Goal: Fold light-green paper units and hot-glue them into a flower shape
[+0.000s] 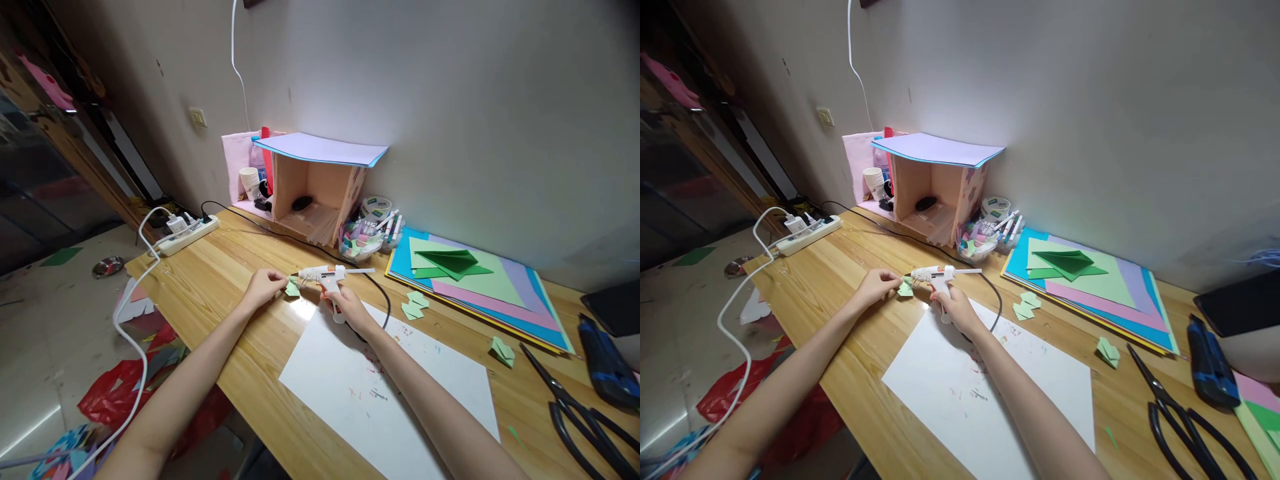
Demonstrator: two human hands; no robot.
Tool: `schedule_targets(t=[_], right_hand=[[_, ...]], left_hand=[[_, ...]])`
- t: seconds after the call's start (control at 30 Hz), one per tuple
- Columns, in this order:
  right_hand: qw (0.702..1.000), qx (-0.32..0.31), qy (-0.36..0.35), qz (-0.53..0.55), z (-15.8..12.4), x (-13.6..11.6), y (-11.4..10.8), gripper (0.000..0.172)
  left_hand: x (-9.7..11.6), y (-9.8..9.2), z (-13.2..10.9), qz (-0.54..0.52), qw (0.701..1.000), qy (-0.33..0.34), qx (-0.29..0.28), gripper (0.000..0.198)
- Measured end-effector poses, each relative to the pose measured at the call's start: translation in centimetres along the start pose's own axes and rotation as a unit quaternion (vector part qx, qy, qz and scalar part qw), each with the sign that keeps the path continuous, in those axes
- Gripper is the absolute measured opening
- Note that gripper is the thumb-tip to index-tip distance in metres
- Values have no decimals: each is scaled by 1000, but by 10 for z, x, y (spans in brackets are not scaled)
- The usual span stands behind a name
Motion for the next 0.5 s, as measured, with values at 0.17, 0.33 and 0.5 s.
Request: schedule_targets(t=[0.17,0.33,0.5], right_hand=[[1000,-13,0,-10,0,-1,0,24],[1000,-15,-6,-22,-1,-4,0,26],[999,-14,-10,-36,0,-5,0,30]], left_hand=[[-1,0,0,-2,1000,-5,-4,19],[1,0,0,-5,1000,-5,-5,19],[2,1,0,-7,1000,-6,-6,19]])
Point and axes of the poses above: each hand's wrist, its own z-axis towards the middle knuckle, its own y-axis out of the palm, x = y × z, the point moved 5 cm from there along z, towards the middle knuckle, and after that the axes turned 11 degrees about y, right-handed, at the moved point
